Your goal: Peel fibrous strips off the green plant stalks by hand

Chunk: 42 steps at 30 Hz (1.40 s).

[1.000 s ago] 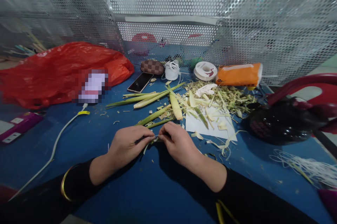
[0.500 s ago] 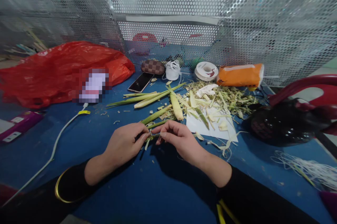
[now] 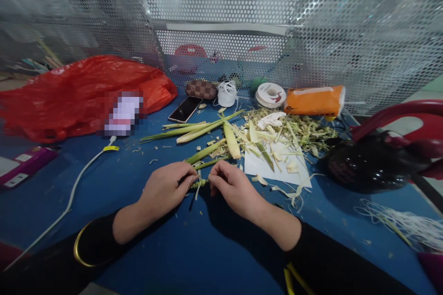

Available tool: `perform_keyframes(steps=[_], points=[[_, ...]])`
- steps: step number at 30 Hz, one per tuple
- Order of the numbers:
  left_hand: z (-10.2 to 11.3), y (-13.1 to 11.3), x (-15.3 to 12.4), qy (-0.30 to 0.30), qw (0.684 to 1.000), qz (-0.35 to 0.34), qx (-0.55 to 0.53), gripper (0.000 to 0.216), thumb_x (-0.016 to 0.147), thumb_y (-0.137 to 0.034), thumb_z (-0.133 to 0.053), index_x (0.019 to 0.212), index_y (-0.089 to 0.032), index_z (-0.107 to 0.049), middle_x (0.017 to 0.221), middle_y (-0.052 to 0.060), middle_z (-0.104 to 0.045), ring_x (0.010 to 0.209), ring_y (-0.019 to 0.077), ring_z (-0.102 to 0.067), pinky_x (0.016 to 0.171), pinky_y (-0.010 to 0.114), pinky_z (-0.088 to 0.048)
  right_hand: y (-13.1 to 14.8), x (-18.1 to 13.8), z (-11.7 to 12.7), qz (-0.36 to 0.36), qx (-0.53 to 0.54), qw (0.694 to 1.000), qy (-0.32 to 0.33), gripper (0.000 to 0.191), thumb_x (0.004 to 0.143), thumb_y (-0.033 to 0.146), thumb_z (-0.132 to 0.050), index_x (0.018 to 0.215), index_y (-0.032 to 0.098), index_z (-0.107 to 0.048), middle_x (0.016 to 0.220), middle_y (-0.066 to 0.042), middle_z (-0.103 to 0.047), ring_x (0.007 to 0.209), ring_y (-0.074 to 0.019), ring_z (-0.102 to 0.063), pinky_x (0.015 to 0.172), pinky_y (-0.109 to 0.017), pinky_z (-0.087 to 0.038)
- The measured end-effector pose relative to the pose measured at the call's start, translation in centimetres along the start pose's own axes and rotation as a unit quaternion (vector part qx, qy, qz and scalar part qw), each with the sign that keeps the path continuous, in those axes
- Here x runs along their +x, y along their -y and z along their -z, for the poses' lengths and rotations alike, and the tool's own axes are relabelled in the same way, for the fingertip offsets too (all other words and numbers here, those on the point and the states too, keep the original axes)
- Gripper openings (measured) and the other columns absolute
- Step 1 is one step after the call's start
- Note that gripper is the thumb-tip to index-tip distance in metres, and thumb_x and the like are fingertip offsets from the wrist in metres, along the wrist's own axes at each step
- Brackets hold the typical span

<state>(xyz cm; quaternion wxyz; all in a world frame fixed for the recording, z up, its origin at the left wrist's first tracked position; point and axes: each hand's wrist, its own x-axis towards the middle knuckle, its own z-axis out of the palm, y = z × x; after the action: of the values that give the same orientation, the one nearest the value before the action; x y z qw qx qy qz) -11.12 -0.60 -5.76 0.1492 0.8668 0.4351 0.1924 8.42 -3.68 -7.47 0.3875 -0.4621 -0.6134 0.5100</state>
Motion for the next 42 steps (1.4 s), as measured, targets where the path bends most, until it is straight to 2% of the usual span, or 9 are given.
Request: perform_keyframes(steps=[5, 12, 15, 20, 22, 26, 29, 35, 42], points=[[0.0, -0.6, -0.1, -0.050, 0.994, -0.012, -0.097, 0.012, 0.085, -0.017, -0.055, 0.077, -0.019, -0.063, 0.081, 0.003, -0.065, 0.078, 0.0167, -0.060, 0.071, 0.028, -0.043, 0.4, 0.1, -0.2, 0.006, -0.016, 0.999, 0.028, 0.012, 0.087, 0.022, -0.051, 0.096, 0.018, -0.058, 0.063, 0.003, -0.056, 0.059, -0.0129, -0.055, 0.062, -0.028, -0.044], [0.4, -2.0, 0.1, -0.086, 0.979, -0.018, -0.185, 0.011, 0.083, -0.020, -0.060, 0.074, -0.018, -0.065, 0.076, 0.002, -0.064, 0.073, 0.0146, -0.059, 0.068, 0.026, -0.043, 1.3, -0.2, -0.3, 0.015, -0.041, 0.999, 0.030, 0.018, 0.085, 0.027, -0.054, 0.069, 0.019, -0.056, 0.060, 0.003, -0.053, 0.056, -0.0116, -0.050, 0.057, -0.025, -0.040], [1.0, -2.2, 0.5, -0.106, 0.960, 0.046, -0.255, 0.015, 0.084, -0.031, -0.060, 0.084, -0.019, -0.068, 0.082, 0.003, -0.066, 0.074, 0.0152, -0.060, 0.067, 0.026, -0.044, 2.0, -0.1, 0.1, 0.041, -0.034, 0.998, -0.022, 0.018, 0.086, 0.027, -0.054, 0.070, 0.019, -0.055, 0.061, 0.003, -0.055, 0.058, -0.0118, -0.051, 0.059, -0.025, -0.041], [1.0, -3.0, 1.5, -0.136, 0.880, 0.182, -0.418, 0.030, 0.083, -0.045, -0.060, 0.090, -0.016, -0.065, 0.083, 0.003, -0.066, 0.078, 0.0165, -0.061, 0.073, 0.027, -0.047, 3.8, -1.0, 1.4, 0.097, -0.017, 0.989, -0.112, 0.015, 0.087, 0.030, -0.054, 0.077, 0.020, -0.058, 0.065, 0.002, -0.058, 0.063, -0.0128, -0.054, 0.064, -0.026, -0.043], [0.7, -4.0, 1.7, -0.104, 0.854, 0.194, -0.470, 0.032, 0.080, -0.046, -0.063, 0.088, -0.015, -0.066, 0.080, 0.003, -0.066, 0.077, 0.0156, -0.060, 0.074, 0.027, -0.046, 4.1, -1.9, 1.7, 0.110, -0.025, 0.985, -0.131, 0.016, 0.088, 0.030, -0.054, 0.077, 0.020, -0.058, 0.066, 0.002, -0.058, 0.064, -0.0129, -0.054, 0.064, -0.026, -0.043], [0.0, -6.9, 1.7, 0.071, 0.774, 0.191, -0.599, 0.031, 0.069, -0.042, -0.075, 0.079, -0.013, -0.069, 0.078, 0.004, -0.067, 0.071, 0.0137, -0.061, 0.075, 0.028, -0.048, 3.8, -4.2, 2.4, 0.118, -0.038, 0.978, -0.167, 0.018, 0.088, 0.032, -0.055, 0.076, 0.019, -0.058, 0.067, 0.002, -0.057, 0.065, -0.0132, -0.053, 0.064, -0.025, -0.043], [-0.8, -8.6, 1.6, 0.113, 0.733, 0.221, -0.633, 0.032, 0.059, -0.033, -0.083, 0.078, -0.012, -0.069, 0.076, 0.003, -0.066, 0.063, 0.0112, -0.060, 0.069, 0.026, -0.048, 3.5, -5.9, 3.0, 0.111, -0.032, 0.974, -0.193, 0.019, 0.088, 0.033, -0.056, 0.075, 0.019, -0.058, 0.067, 0.002, -0.057, 0.065, -0.0134, -0.054, 0.064, -0.025, -0.043], [-2.1, -9.0, 1.6, 0.117, 0.754, 0.228, -0.605, 0.030, 0.062, -0.028, -0.078, 0.082, -0.014, -0.062, 0.061, -0.002, -0.061, 0.054, 0.0117, -0.059, 0.051, 0.021, -0.043, 3.1, -8.1, 3.5, 0.060, 0.007, 0.968, -0.243, 0.026, 0.085, 0.038, -0.059, 0.069, 0.018, -0.061, 0.066, 0.000, -0.060, 0.065, -0.0146, -0.056, 0.067, -0.027, -0.043], [-2.8, -8.1, 1.5, 0.127, 0.765, 0.226, -0.589, 0.029, 0.071, -0.037, -0.070, 0.084, -0.012, -0.063, 0.074, 0.004, -0.066, 0.045, 0.0041, -0.045, 0.041, 0.017, -0.027, 2.3, -7.8, 2.7, 0.005, 0.101, 0.969, -0.225, 0.028, 0.080, 0.043, -0.065, 0.070, 0.018, -0.060, 0.066, 0.000, -0.060, 0.063, -0.0141, -0.056, 0.067, -0.027, -0.044]])
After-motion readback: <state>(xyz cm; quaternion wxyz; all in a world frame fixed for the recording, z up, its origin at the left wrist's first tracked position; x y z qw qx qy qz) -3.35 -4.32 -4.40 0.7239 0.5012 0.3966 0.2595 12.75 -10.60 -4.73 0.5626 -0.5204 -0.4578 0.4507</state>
